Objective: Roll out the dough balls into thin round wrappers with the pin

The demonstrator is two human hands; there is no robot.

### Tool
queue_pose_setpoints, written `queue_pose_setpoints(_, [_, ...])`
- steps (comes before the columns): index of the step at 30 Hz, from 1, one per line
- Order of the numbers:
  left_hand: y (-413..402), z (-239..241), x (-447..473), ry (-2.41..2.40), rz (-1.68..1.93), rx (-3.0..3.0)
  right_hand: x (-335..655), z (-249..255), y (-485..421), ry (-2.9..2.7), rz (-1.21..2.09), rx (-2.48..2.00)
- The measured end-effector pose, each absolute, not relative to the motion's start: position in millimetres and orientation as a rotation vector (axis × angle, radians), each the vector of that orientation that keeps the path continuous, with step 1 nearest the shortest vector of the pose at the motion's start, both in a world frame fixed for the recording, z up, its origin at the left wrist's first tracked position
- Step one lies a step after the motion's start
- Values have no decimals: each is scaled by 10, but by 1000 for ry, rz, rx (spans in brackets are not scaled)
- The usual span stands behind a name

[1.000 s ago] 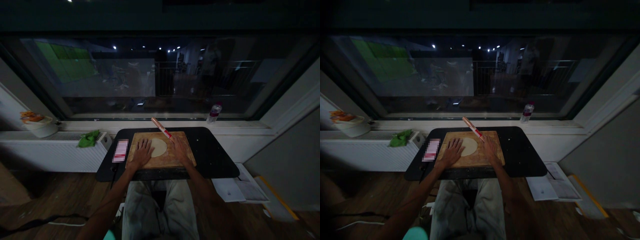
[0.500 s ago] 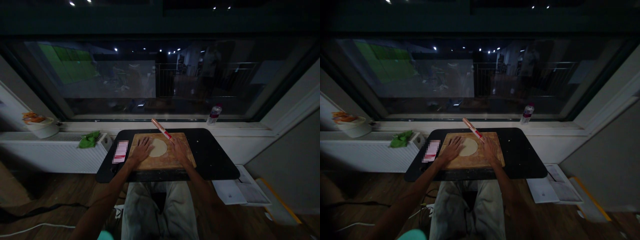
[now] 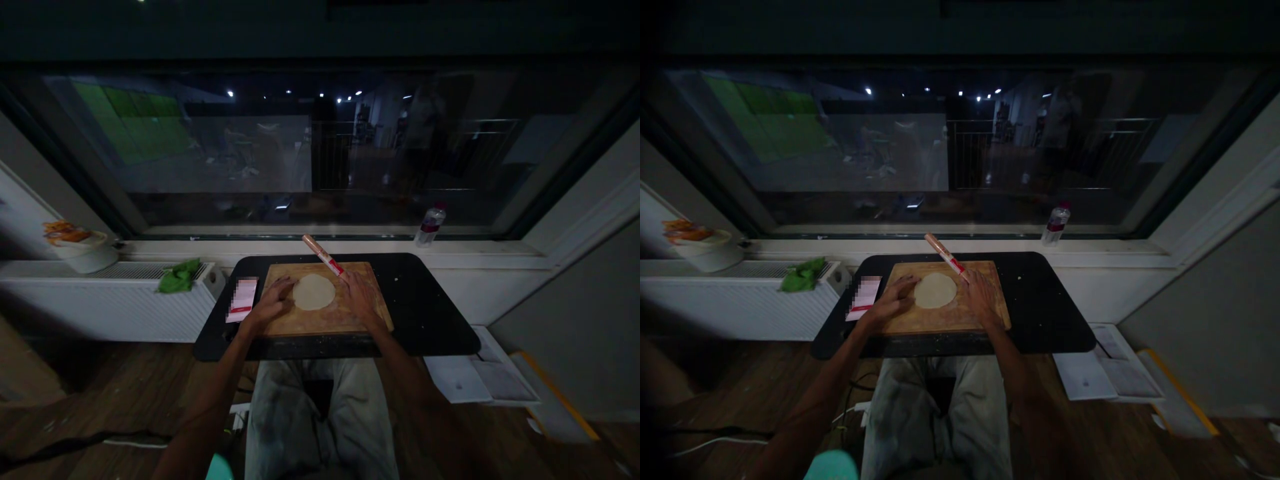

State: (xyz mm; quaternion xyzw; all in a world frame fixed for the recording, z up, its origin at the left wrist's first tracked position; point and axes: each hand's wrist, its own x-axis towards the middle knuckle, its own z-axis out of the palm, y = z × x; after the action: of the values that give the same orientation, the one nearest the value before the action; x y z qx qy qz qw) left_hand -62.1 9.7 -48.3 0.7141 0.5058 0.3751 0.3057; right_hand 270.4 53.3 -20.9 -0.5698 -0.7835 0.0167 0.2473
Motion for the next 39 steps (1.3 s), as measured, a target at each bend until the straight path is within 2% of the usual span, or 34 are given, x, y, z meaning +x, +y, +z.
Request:
queue_pose_setpoints(30, [67, -465, -543, 1428, 1071, 2011, 2709, -228, 546, -2184, 44, -1539])
queue_pose_setpoints(39, [55, -429, -539, 1528, 895, 2115, 2706, -229, 550, -2189, 53, -1577])
